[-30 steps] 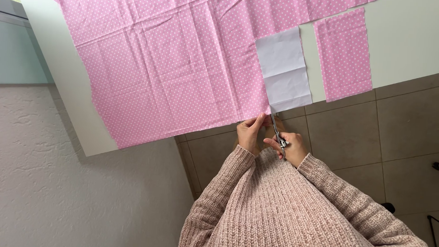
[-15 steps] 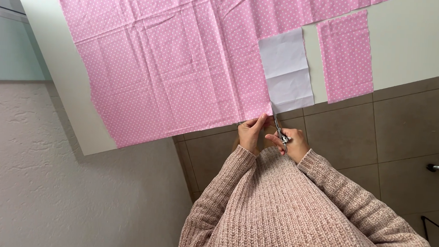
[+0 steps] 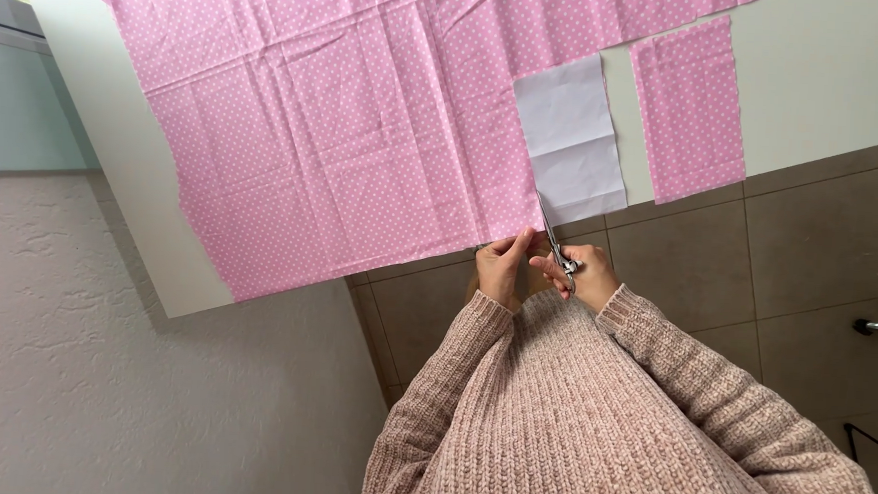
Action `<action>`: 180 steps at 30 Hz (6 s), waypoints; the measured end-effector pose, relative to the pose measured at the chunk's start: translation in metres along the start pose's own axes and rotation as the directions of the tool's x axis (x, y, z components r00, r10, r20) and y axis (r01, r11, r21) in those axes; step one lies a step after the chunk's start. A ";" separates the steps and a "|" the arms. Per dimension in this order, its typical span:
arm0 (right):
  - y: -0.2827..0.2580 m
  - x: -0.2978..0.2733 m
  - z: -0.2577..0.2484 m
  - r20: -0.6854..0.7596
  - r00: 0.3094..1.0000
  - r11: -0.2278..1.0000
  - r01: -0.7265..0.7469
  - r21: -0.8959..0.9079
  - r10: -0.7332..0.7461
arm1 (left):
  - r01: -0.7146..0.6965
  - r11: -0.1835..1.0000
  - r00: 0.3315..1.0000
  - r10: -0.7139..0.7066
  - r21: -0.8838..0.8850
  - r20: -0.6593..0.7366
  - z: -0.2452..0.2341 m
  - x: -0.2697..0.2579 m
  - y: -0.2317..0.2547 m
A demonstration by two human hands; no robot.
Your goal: Cutting rectangular pieces of pink polka-dotted fabric using a paper template and scissors.
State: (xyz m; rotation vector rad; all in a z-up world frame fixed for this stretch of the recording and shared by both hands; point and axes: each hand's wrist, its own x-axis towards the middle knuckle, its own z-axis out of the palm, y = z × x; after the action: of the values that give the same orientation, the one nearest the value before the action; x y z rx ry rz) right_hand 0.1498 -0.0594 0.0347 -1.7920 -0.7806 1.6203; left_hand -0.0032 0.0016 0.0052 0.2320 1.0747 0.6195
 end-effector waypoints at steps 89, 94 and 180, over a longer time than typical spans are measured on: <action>-0.094 0.076 -0.012 -0.030 0.997 0.993 -0.072 -0.099 0.069 | -0.078 0.972 0.997 0.078 0.220 0.006 -0.031 0.025 -0.021; -0.091 0.081 -0.011 -0.045 0.996 0.978 -0.085 -0.190 0.078 | -0.124 0.971 0.992 0.117 0.203 0.048 -0.031 0.024 -0.021; -0.209 0.228 -0.192 0.626 0.749 0.530 0.448 -0.720 0.218 | -0.317 -0.236 0.684 0.615 0.919 0.393 0.163 0.066 0.057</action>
State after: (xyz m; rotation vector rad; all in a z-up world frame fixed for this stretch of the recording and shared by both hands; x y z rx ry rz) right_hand 0.3536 0.2413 0.0611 -1.5618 -2.3532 1.9439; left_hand 0.1405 0.1046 0.0594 2.1253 1.4979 0.4132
